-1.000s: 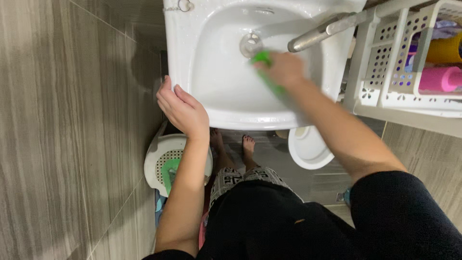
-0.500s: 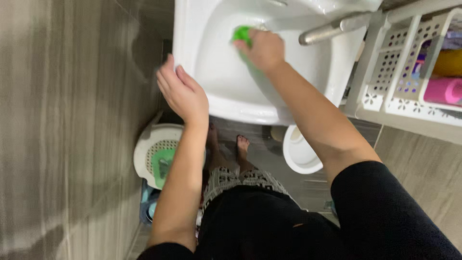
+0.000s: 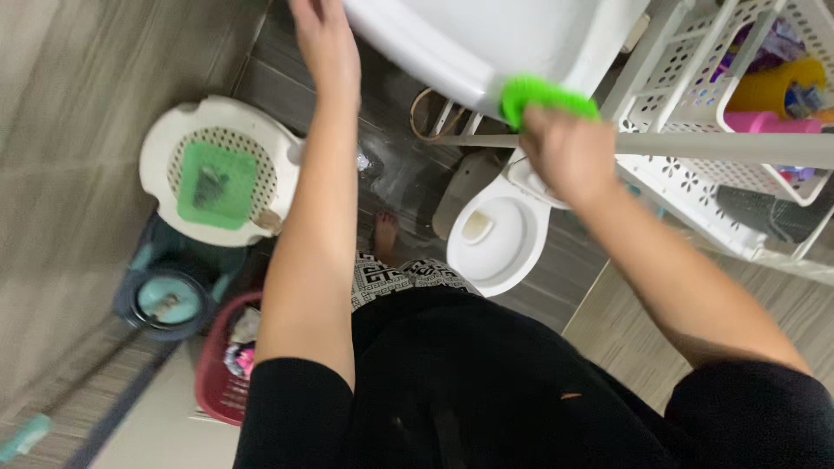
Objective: The person scrubs the interior and edges of a white porcelain sink and faucet by hand using a green sponge and a grey cloth, then rinses the basin with water from a blue scoop.
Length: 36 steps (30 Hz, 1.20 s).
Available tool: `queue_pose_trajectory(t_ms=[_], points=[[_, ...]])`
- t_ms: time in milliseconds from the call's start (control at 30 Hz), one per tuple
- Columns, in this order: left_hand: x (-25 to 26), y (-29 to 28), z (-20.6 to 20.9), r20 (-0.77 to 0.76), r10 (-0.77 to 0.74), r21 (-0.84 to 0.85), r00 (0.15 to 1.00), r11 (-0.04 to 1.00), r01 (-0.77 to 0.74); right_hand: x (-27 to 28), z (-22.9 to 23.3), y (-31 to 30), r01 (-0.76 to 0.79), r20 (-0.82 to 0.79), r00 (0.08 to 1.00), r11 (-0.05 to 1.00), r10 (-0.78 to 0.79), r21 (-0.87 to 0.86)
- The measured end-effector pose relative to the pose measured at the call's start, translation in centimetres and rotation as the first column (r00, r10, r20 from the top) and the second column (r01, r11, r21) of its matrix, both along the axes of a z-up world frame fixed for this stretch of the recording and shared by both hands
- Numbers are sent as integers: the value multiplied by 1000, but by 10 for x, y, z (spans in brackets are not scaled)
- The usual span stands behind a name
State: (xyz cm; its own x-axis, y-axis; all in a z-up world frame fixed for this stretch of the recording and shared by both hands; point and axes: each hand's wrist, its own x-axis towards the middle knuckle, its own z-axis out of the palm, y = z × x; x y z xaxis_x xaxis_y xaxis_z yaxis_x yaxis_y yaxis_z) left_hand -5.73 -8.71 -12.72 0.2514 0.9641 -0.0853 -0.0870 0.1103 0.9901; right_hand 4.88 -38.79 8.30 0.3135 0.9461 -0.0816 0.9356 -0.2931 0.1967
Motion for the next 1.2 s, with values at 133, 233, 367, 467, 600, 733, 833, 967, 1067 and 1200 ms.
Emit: queue_pose_trajectory(t_ms=[133, 233, 367, 467, 600, 733, 833, 967, 1067, 1200], points=[[-40, -73, 21, 154, -78, -426, 985, 894, 137, -21, -35, -31, -20, 21, 999, 979, 25, -205], [-61, -119, 3, 104, -112, -464, 988, 873, 148, -27, -68, -19, -140, 78, 983, 949, 168, -281], [-88, -149, -41, 111, -64, -498, 992, 860, 111, -45, -121, 54, -329, 109, 901, 824, 420, -461], [-103, -152, -71, 51, 3, -480, 999, 877, 22, -65, -165, 151, -356, 247, 775, 725, 582, -590], [-125, -150, -93, 25, 72, -508, 997, 860, -49, -81, -203, 261, -320, 596, 533, 795, 601, -515], [-150, -141, -94, -86, 107, -590, 991, 795, -137, -67, -217, 218, -100, 257, 542, 365, 800, -926], [-164, -138, -89, -77, 86, -629, 993, 769, -115, -54, -221, 179, -14, 232, 548, 286, 803, -958], [-176, -138, -95, -86, 97, -596, 992, 793, -129, -56, -234, 186, 27, 330, 535, 375, 778, -927], [-183, -133, -105, -136, 120, -534, 983, 827, -175, -69, -236, 228, 7, 426, 492, 486, 759, -874], [-195, -132, -119, -156, 169, -443, 973, 869, -222, -69, -234, 260, -22, 521, 448, 591, 727, -806]])
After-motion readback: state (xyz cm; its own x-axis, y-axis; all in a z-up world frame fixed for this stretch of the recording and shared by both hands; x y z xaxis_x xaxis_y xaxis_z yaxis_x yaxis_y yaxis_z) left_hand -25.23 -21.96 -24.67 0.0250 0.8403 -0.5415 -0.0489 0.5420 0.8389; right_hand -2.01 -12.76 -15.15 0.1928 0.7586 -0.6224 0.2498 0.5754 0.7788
